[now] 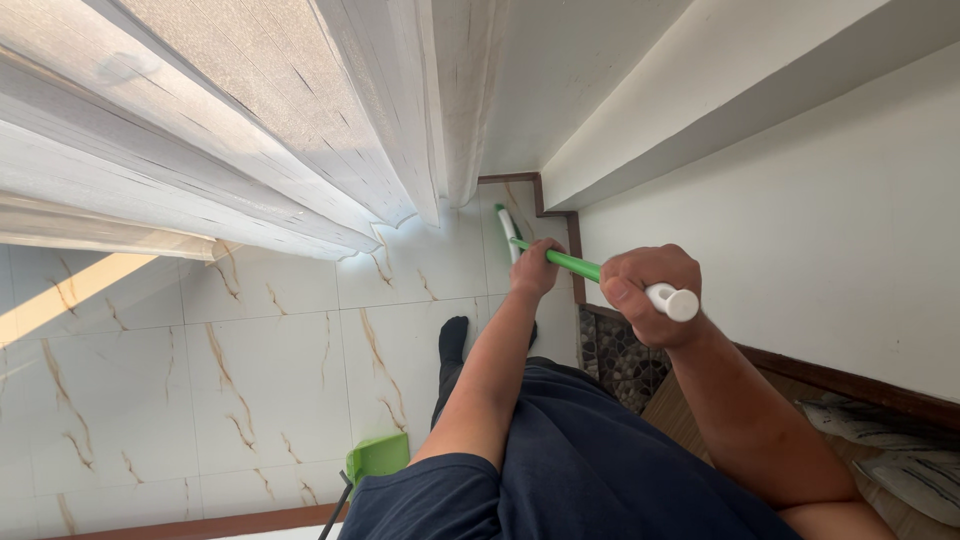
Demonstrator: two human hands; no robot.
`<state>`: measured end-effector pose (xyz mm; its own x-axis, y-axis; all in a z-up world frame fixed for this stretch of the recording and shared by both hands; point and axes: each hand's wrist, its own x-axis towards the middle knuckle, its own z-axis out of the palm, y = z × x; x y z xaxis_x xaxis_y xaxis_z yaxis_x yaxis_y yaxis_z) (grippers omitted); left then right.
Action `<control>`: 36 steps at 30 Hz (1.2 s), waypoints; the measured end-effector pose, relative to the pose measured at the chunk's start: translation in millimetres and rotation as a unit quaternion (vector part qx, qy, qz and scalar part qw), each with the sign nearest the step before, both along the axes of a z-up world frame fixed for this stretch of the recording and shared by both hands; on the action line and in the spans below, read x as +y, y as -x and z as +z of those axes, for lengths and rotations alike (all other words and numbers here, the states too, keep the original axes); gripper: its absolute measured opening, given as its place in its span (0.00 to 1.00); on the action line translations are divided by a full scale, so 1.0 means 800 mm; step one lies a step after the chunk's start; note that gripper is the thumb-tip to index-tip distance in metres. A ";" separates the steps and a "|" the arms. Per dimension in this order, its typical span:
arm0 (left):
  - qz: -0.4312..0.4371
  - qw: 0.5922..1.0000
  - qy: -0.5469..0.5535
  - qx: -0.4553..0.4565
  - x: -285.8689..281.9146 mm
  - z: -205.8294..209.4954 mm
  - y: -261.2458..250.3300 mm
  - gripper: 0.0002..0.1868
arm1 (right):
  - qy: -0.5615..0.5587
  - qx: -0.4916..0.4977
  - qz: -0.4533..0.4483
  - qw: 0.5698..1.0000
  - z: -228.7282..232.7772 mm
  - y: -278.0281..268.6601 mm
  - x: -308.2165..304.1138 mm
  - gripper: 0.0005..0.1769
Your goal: The person uses a squeegee to push debris across the tiled floor toward a green dustpan, then moves the dustpan by hand to collect the waste.
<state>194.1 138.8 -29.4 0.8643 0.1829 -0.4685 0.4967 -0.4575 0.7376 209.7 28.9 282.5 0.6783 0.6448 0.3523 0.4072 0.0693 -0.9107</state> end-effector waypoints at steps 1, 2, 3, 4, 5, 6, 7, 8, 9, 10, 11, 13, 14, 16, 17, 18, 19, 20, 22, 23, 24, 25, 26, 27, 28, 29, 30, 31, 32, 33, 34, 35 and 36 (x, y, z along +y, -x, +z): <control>0.001 1.000 0.001 0.001 0.004 0.001 0.005 0.07 | 0.001 0.001 0.001 1.000 -0.002 0.002 -0.001 0.19; -0.003 1.000 -0.007 0.003 0.012 0.003 0.006 0.06 | -0.026 0.027 0.009 0.999 -0.003 0.002 0.000 0.21; -0.007 1.000 -0.015 0.006 0.018 0.006 0.005 0.06 | -0.052 0.054 0.017 0.997 -0.003 0.002 0.001 0.23; -0.005 1.000 -0.016 0.005 0.019 0.010 0.004 0.06 | -0.053 0.053 0.019 0.997 -0.001 0.002 0.001 0.23; 0.005 1.000 -0.015 -0.001 0.016 0.016 0.002 0.06 | -0.058 0.049 0.020 0.997 0.001 0.002 0.000 0.23; 0.012 1.000 -0.011 -0.004 0.007 0.022 0.005 0.07 | -0.060 0.048 0.017 0.997 0.006 0.005 -0.004 0.23; 0.010 1.000 -0.009 -0.001 -0.003 0.027 0.006 0.07 | -0.057 0.051 0.015 0.997 0.012 0.007 -0.010 0.23; 0.009 1.000 -0.001 -0.015 -0.009 0.033 0.000 0.06 | -0.068 0.036 0.003 0.997 0.020 0.004 -0.014 0.23; 0.009 1.000 0.007 -0.029 -0.013 0.037 -0.005 0.06 | -0.079 0.022 -0.009 0.997 0.026 0.002 -0.015 0.22; 0.012 1.000 0.006 -0.029 -0.015 0.039 -0.010 0.06 | -0.080 0.023 -0.005 0.997 0.030 0.001 -0.012 0.22; 0.010 0.999 0.016 -0.045 -0.016 0.038 -0.015 0.07 | -0.068 0.028 -0.010 0.997 0.033 0.002 -0.010 0.22; 0.004 0.998 0.030 -0.061 -0.019 0.028 -0.021 0.08 | -0.052 0.032 -0.019 0.998 0.033 0.002 -0.004 0.22; 0.011 0.998 0.037 -0.050 -0.016 0.019 -0.027 0.09 | -0.023 -0.021 -0.010 0.999 0.026 0.000 0.006 0.19; 0.017 0.998 0.045 -0.037 -0.006 -0.001 -0.034 0.10 | 0.009 -0.073 -0.002 0.997 0.013 -0.005 0.022 0.16; 0.029 0.998 0.032 -0.035 0.004 -0.011 -0.034 0.09 | -0.001 -0.044 0.014 0.999 0.007 -0.006 0.028 0.18; 0.040 0.998 0.020 -0.034 0.011 -0.018 -0.034 0.08 | -0.009 -0.015 0.029 0.999 0.003 -0.009 0.028 0.20; 0.037 0.998 0.023 -0.034 0.017 -0.023 -0.033 0.08 | -0.006 -0.016 0.026 1.000 0.001 -0.014 0.026 0.20; 0.038 0.999 -0.005 -0.024 0.032 -0.025 -0.026 0.08 | -0.011 0.005 0.029 1.000 -0.002 -0.018 0.027 0.19; 0.042 0.998 -0.038 -0.017 0.045 -0.021 -0.019 0.08 | -0.020 0.022 0.035 0.999 -0.005 -0.019 0.030 0.18; 0.048 0.998 -0.044 -0.019 0.050 -0.016 -0.013 0.07 | -0.031 0.030 0.043 0.998 -0.004 -0.019 0.031 0.20; 0.054 0.997 -0.046 -0.016 0.051 -0.011 -0.006 0.07 | -0.039 0.042 0.051 0.997 -0.003 -0.017 0.030 0.22; 0.057 0.997 -0.049 -0.016 0.054 -0.007 -0.006 0.07 | -0.041 0.043 0.053 0.997 -0.003 -0.018 0.031 0.22; 0.068 0.996 -0.047 -0.027 0.050 -0.002 -0.005 0.07 | -0.054 0.058 0.064 0.995 0.001 -0.017 0.028 0.23; 0.079 0.995 -0.045 -0.038 0.044 0.002 -0.005 0.07 | -0.068 0.073 0.074 0.992 0.005 -0.015 0.025 0.24; 0.083 0.995 -0.048 -0.038 0.040 0.007 -0.008 0.07 | -0.069 0.073 0.078 0.992 0.011 -0.016 0.021 0.24; 0.057 0.997 -0.039 -0.044 0.032 0.013 -0.013 0.07 | -0.070 0.062 0.064 0.994 0.019 -0.017 0.015 0.22; 0.031 0.998 -0.030 -0.049 0.026 0.016 -0.014 0.07 | -0.070 0.052 0.050 0.995 0.023 -0.017 0.014 0.21; 0.035 0.998 -0.031 -0.047 0.024 0.018 -0.015 0.07 | -0.071 0.054 0.053 0.995 0.023 -0.017 0.019 0.21; 0.028 0.999 -0.017 -0.037 0.018 0.018 -0.020 0.07 | -0.060 0.032 0.052 0.996 0.022 -0.018 0.020 0.21; 0.021 0.999 -0.004 -0.028 0.014 0.017 -0.024 0.06 | -0.049 0.010 0.050 0.997 0.020 -0.019 0.020 0.22; 0.020 0.999 -0.003 -0.029 0.013 0.014 -0.024 0.06 | -0.049 0.008 0.049 0.998 0.017 -0.018 0.021 0.22; 0.027 0.999 -0.005 -0.031 0.013 0.010 -0.023 0.07 | -0.032 0.010 0.056 0.998 0.012 -0.017 0.024 0.21; 0.035 0.999 -0.007 -0.032 0.015 0.006 -0.022 0.09 | -0.015 0.012 0.063 0.998 0.007 -0.017 0.026 0.21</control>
<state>211.9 150.6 -24.8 0.8770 0.2501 -0.4103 0.4803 -0.4334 0.7625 223.4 49.6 288.3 0.6010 0.7145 0.3582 0.3722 0.1463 -0.9165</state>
